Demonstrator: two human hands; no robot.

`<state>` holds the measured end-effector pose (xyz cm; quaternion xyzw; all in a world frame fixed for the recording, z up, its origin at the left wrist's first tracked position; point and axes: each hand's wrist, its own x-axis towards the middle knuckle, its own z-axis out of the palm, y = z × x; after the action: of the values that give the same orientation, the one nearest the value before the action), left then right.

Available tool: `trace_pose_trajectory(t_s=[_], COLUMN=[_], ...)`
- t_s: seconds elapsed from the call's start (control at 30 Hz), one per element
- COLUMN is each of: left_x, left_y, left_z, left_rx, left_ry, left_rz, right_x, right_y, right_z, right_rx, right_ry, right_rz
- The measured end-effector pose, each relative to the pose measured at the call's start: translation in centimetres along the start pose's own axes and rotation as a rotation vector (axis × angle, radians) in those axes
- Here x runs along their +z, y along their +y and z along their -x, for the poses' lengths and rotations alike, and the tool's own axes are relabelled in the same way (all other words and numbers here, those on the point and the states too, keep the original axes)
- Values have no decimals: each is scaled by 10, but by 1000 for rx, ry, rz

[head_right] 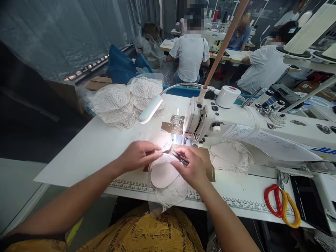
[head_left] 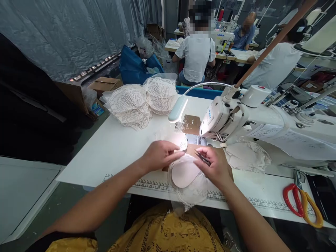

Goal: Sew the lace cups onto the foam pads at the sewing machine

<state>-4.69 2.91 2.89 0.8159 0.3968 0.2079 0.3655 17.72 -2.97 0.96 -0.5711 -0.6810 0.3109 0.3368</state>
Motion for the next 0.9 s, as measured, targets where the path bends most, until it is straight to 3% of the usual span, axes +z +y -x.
trace_pose_trajectory(t_s=[0.1,0.17,0.23,0.3,0.43,0.57,0.7,0.9], left_x=[-13,-14,-11,-9,-11,-13,-6,-1], left_y=[-7,-15,-22,-28,-33,-31,-31,-30], left_z=[-24,-43,-58,-64,-52,-35,-33,-36], left_rx=[53,-2,-112,-192,-214,47,201,269], left_ry=[168,106,6,-59,-120,-148,-234,-154], left_rz=[-261,-310,-295,-251,-159,-161,-287,-260], right_x=[16,27,29,20,-16,-37,-28,10], right_y=[-6,-9,-8,-4,8,13,4,-13], right_z=[5,7,7,9,12,9,-5,-33], right_rx=[-285,-440,-482,-432,-185,-69,53,127], right_ry=[-160,-277,-351,-385,-399,-390,-309,-242], right_rz=[197,305,395,441,525,382,94,-1])
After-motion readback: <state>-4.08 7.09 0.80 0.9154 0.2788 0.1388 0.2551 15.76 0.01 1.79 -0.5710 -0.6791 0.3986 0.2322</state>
